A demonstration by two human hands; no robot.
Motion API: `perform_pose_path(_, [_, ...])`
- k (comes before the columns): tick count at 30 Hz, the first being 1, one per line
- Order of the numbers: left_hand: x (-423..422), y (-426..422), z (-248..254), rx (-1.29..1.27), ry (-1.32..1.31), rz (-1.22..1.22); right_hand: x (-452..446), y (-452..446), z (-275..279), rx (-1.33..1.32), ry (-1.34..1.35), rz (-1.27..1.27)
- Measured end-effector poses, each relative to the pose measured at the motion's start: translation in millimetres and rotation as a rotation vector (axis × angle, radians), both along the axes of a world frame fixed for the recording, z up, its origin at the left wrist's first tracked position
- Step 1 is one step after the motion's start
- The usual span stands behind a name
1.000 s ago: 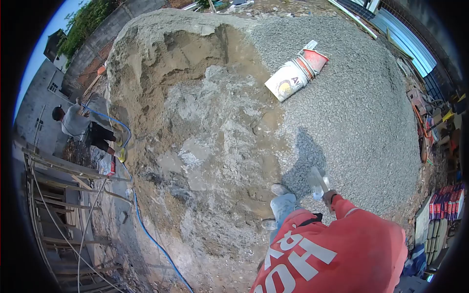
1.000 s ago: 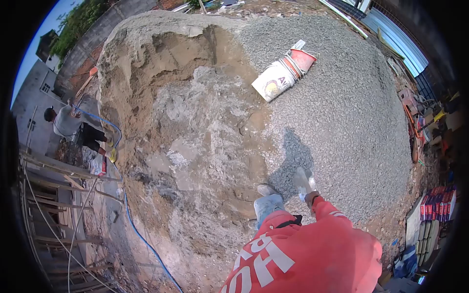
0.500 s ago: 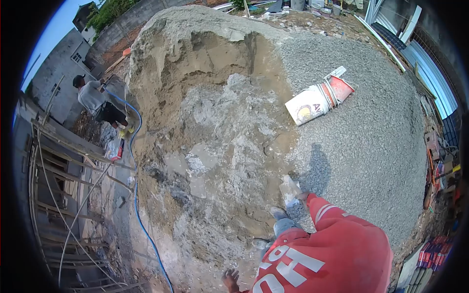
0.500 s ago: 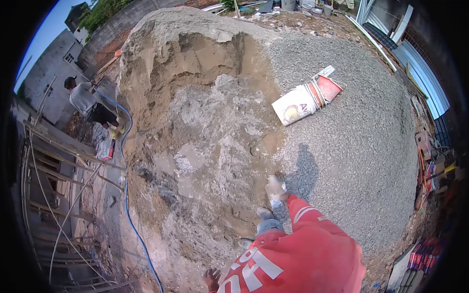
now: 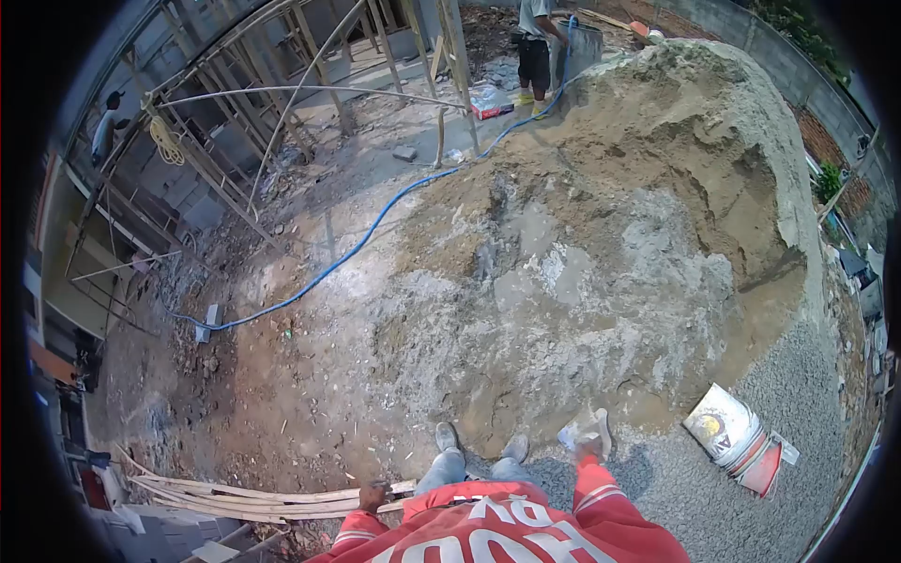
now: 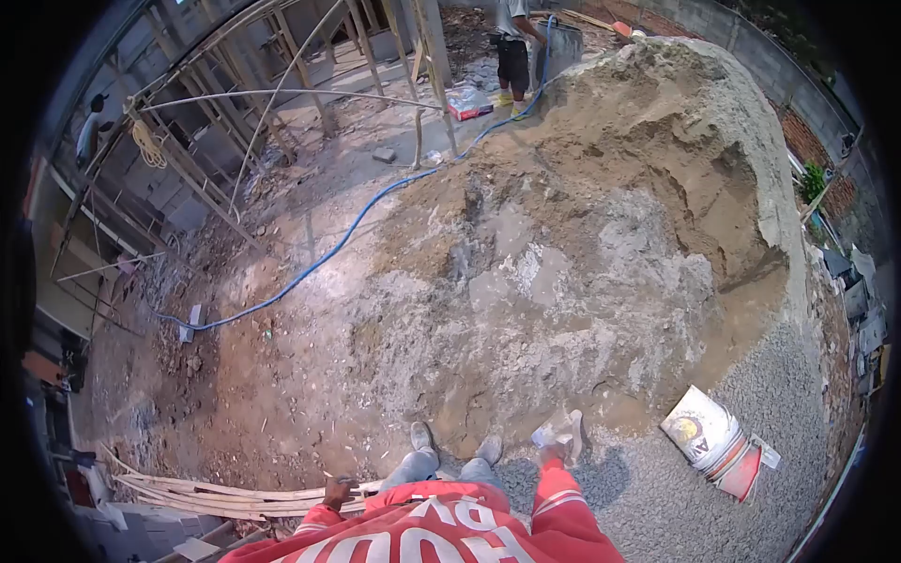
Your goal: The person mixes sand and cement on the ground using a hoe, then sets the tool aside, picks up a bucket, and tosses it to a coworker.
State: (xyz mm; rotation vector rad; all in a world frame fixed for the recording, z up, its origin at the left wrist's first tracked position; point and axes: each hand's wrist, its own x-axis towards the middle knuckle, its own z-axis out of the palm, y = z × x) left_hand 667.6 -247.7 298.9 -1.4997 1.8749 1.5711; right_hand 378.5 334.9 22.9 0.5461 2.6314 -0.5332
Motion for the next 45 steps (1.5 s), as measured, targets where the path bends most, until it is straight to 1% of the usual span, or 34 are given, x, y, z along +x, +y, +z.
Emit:
perform_pose_path(1, [-1, 21, 31, 0.056, -0.078, 0.124, -12, -7, 38, -0.031, 0.034, 0.043])
perform_pose_path(3, [25, 32, 35, -0.253, -0.031, -0.294, -26, -28, 82, -0.053, 0.064, 0.123])
perform_pose_path(4, [23, 54, 50, 0.061, -0.035, 0.173, -26, -36, 93, -0.367, -0.029, -0.040])
perform_pose_path(5, [28, 60, 46, 0.076, -0.030, 0.172, -26, -44, 107, -0.679, -0.113, -0.228])
perform_pose_path(6, [49, 67, 25, -0.082, -0.048, -0.015, -24, -50, 127, -0.665, -0.096, -0.245])
perform_pose_path(7, [73, 72, 0, -0.243, -0.058, -0.214, -20, -58, 153, -0.394, -0.085, -0.023])
perform_pose_path(8, [99, 80, -33, -0.315, -0.039, -0.269, -18, -66, 174, -0.119, -0.079, 0.185])
perform_pose_path(9, [116, 88, -53, -0.391, -0.022, -0.321, -18, -80, 206, -0.107, -0.062, 0.145])
perform_pose_path(10, [120, 92, -46, -0.320, -0.088, -0.307, -18, -100, 246, -0.010, -0.132, 0.246])
perform_pose_path(11, [113, 90, -44, -0.251, -0.144, -0.286, -20, -116, 269, 0.082, -0.203, 0.350])
perform_pose_path(12, [110, 85, -44, -0.199, -0.181, -0.264, -17, -124, 274, 0.087, -0.189, 0.325])
perform_pose_path(14, [95, 65, -46, -0.138, -0.200, -0.231, -5, -137, 274, 0.051, -0.346, 0.331])
perform_pose_path(15, [89, 50, -47, -0.115, -0.199, -0.221, 2, -143, 266, 0.048, -0.333, 0.323])
perform_pose_path(17, [86, 13, -43, -0.092, -0.183, -0.205, 17, -148, 226, -0.056, -0.487, 0.339])
perform_pose_path(19, [98, -33, -42, -0.092, -0.150, -0.193, 31, -185, 225, -0.138, -0.623, 0.054])
perform_pose_path(21, [116, -78, -41, -0.120, -0.118, -0.212, 36, -238, 228, -0.237, -0.617, -0.020])
perform_pose_path(22, [125, -106, -43, -0.196, -0.078, -0.321, 35, -266, 228, -0.301, -0.601, -0.030])
perform_pose_path(24, [134, -167, -50, -0.547, 0.045, -0.776, 31, -323, 233, -0.473, -0.571, -0.068])
perform_pose_path(25, [135, -202, -54, -0.645, 0.087, -0.896, 27, -354, 237, -0.574, -0.572, -0.098])
perform_pose_path(27, [73, -266, -63, 0.165, 0.262, 0.722, 15, -416, 246, -0.788, -0.575, -0.160])
perform_pose_path(28, [42, -305, -66, 0.084, 0.354, 0.727, 9, -448, 256, -0.882, -0.587, -0.185])
perform_pose_path(29, [1, -341, -39, 0.018, 0.321, 0.667, 3, -477, 264, -0.957, -0.600, -0.208])
perform_pose_path(31, [-65, -398, 15, -0.088, 0.386, 0.516, -9, -532, 276, -1.047, -0.614, -0.220])
perform_pose_path(32, [-95, -423, 38, -0.143, 0.386, 0.408, -15, -553, 279, -1.066, -0.612, -0.216])
perform_pose_path(34, [-145, -449, 83, -0.210, 0.504, 0.340, -27, -587, 284, -1.072, -0.617, -0.223])
perform_pose_path(35, [-152, -454, 77, -0.199, 0.493, 0.329, -32, -597, 285, -1.066, -0.619, -0.242])
perform_pose_path(37, [-176, -475, 64, -0.152, 0.512, 0.317, -56, -611, 263, -1.021, -0.763, -0.306])
perform_pose_path(39, [-184, -471, 70, 0.086, 0.499, 0.278, -70, -628, 239, -0.937, -0.670, -0.288])
perform_pose_path(40, [-174, -470, 38, 0.143, 0.420, 0.176, -81, -626, 205, -0.900, -0.666, -0.166])
perform_pose_path(41, [-167, -466, 35, 0.284, 0.356, 0.084, -81, -629, 178, -0.863, -0.661, -0.050])
perform_pose_path(42, [-160, -461, 40, 0.246, 0.206, -0.116, -80, -656, 187, -0.582, -0.637, 0.048])
perform_pose_path(43, [-93, -461, -99, 0.287, 0.357, -0.395, -109, -687, 204, -0.284, -0.608, 0.158])
perform_pose_path(44, [-86, -461, -83, 0.331, 0.541, -0.636, -125, -707, 205, -0.117, -0.477, 0.359])
perform_pose_path(45, [-52, -476, -93, 0.039, 0.092, -0.583, -133, -725, 204, 0.056, -0.360, 0.558])
